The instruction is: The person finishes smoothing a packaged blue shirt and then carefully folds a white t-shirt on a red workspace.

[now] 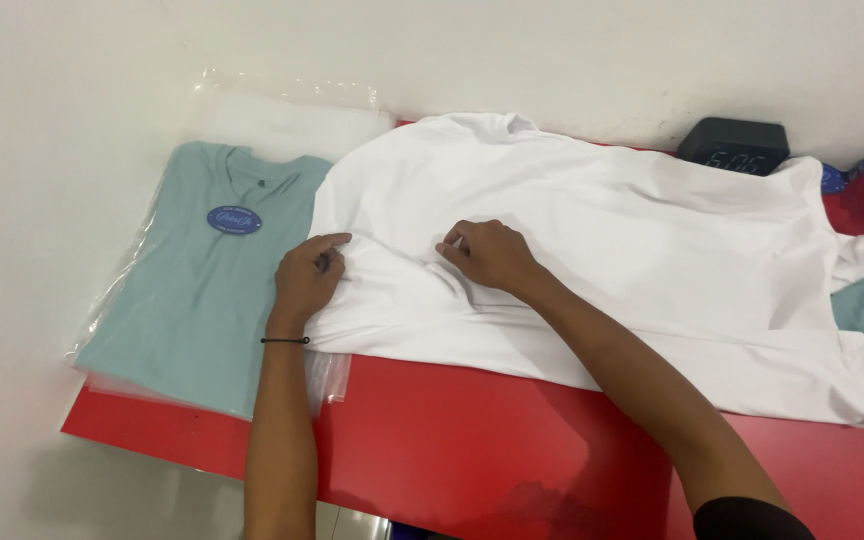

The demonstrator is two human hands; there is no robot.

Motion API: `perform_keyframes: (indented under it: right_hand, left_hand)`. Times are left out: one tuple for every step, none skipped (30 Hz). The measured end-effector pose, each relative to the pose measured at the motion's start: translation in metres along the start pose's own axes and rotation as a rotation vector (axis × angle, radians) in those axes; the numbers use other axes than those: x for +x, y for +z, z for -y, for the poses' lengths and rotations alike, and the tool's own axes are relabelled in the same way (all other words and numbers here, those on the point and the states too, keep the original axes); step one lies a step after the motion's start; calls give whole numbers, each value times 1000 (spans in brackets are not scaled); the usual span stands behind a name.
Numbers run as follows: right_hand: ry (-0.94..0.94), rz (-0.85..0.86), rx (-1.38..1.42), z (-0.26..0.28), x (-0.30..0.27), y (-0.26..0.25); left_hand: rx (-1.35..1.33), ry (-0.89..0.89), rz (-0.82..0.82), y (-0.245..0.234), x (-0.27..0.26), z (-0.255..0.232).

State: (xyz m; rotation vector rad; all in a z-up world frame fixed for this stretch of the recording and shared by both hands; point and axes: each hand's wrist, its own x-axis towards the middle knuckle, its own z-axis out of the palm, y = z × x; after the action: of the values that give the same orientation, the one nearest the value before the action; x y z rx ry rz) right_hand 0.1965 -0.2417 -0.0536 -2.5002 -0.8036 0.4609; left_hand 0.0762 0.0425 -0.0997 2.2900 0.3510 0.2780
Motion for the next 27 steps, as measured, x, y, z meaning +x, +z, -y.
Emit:
perform_keyframes:
  right_hand:
    - [-5, 1, 0, 7, 2, 1]
    - [-7, 27, -9, 13, 4, 2]
    - [-10, 53, -18, 19, 6, 2]
    - [-13, 55, -18, 17, 8, 6]
    - [-29, 75, -33, 15, 11, 10]
    - [-45, 94, -48, 13, 13, 14]
    - [-48, 96, -50, 12, 13, 15]
    - [-60, 110, -60, 9, 13, 17]
    - [-71, 123, -71, 6, 13, 18]
    - [-71, 122, -72, 9, 9, 13]
    - [-71, 106, -13, 11, 5, 7]
    - [-71, 90, 47, 13, 2, 2]
    - [-71, 90, 46, 3, 5, 6]
    - [-97, 12, 141, -8, 8, 10]
    - [-123, -66, 235, -18, 11, 14]
    - [-123, -66, 233, -22, 10, 12]
    - [-126, -184, 287, -25, 9, 9]
    - [-129, -302, 341, -29, 8, 7]
    - [-128, -301, 340, -30, 6, 3]
    - [-110, -332, 322, -30, 3, 0]
    - [-93, -362, 304, -31, 1, -3]
    - [-92, -362, 303, -25, -5, -8]
    - [4, -265, 186, -19, -11, -14]
    - [101, -168, 68, -12, -17, -19]
    - [101, -168, 67, -10, -17, -18]
    - [92, -179, -4, -9, -17, -18]
    - [84, -190, -74, -7, -17, -18]
  left_hand:
    - [2, -2, -4, 0, 0, 2]
    - [-93, 13, -6, 0, -1, 3]
    - [-187, 28, -9, 0, -1, 4]
    - [-186, 26, -12, -2, -2, 2]
    - [-238, 48, -12, -3, -2, 1]
    - [-290, 71, -13, -4, -3, 0]
    - [-290, 69, -16, -5, -3, 2]
    - [-300, 93, -20, -4, -2, 4]
    - [-309, 117, -24, -3, -1, 6]
    - [-309, 118, -25, -3, -1, 6]
    - [-302, 132, -29, -3, -1, 6]
    - [-293, 146, -34, -2, -1, 6]
    - [-293, 146, -34, -2, -1, 9]
    - [-302, 154, -41, -1, -1, 13]
    - [-311, 162, -48, 0, -1, 17]
    - [-312, 162, -49, -2, -3, 10]
    - [-322, 151, -60, -4, -6, 3]
    - [-332, 140, -72, -6, -9, -3]
    - [-333, 139, -72, -5, -7, -3]
    - [-289, 148, -88, -4, -6, -3]
    - [-244, 157, -105, -3, -5, -2]
    - [-245, 157, -104, -3, -4, -5]
    - [-159, 119, -106, -4, -4, -8]
    - [-73, 81, -108, -5, -3, -10]
    - [-74, 80, -107, -6, -5, -14]
    - [-16, 57, -101, -7, -6, -18]
    - [42, 33, -94, -7, -8, -23]
